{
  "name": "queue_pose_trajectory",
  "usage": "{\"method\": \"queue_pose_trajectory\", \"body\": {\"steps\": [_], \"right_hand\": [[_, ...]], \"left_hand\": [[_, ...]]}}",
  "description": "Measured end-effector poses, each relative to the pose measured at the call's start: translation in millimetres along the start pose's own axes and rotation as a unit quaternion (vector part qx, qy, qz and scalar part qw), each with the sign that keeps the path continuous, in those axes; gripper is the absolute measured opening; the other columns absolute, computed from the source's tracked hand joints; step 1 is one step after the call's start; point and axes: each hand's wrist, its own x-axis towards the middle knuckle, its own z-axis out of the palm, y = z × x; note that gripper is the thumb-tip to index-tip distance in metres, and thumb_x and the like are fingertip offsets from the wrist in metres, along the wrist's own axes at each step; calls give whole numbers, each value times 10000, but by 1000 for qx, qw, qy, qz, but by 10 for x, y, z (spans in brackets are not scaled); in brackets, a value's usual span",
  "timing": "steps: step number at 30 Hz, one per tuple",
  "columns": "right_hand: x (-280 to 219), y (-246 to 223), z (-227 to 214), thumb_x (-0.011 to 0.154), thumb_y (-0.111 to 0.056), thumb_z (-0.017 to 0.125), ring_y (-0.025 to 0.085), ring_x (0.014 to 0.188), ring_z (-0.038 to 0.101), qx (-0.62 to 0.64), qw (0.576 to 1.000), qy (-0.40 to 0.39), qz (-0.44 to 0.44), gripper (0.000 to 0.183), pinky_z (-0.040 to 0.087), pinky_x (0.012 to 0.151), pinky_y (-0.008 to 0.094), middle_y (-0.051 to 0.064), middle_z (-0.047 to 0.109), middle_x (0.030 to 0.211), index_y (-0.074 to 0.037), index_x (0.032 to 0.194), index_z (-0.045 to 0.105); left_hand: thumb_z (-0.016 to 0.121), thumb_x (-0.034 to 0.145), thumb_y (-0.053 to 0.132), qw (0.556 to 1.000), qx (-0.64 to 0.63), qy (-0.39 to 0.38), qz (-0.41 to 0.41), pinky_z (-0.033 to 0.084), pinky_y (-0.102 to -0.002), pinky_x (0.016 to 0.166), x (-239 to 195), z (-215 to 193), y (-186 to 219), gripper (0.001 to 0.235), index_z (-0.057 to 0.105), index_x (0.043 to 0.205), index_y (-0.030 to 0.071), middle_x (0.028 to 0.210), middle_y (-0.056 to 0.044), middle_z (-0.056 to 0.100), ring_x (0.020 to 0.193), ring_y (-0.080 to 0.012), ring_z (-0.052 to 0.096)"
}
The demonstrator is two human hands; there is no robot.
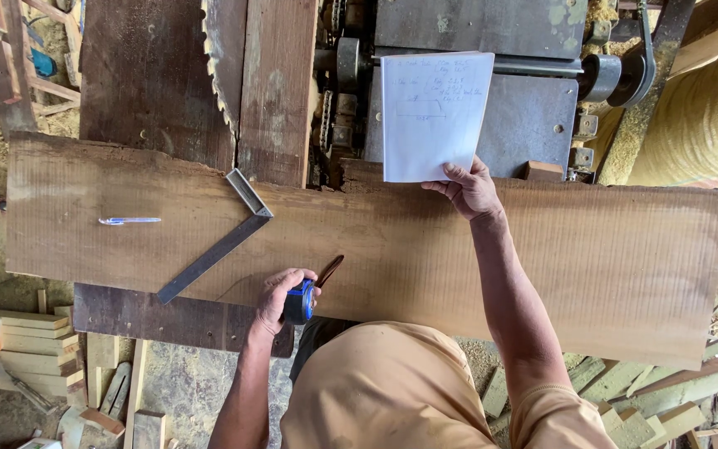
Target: Measure, mark, and cut a wooden board with a circular saw
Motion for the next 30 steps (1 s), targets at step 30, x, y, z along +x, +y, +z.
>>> {"method": "queue_pose_trajectory", "body": {"steps": [30], "right_hand": [[-12, -2, -1, 910, 56, 701, 474, 957, 747, 2, 1000, -14, -3, 168, 648, 820, 646, 220, 755, 1044, -56, 1035, 695]], "left_hand": [[690, 892, 224, 1000, 0, -4, -9, 665, -456, 621, 16, -24, 0, 297, 757, 984, -50, 880, -246, 746, 680, -314, 762]]}}
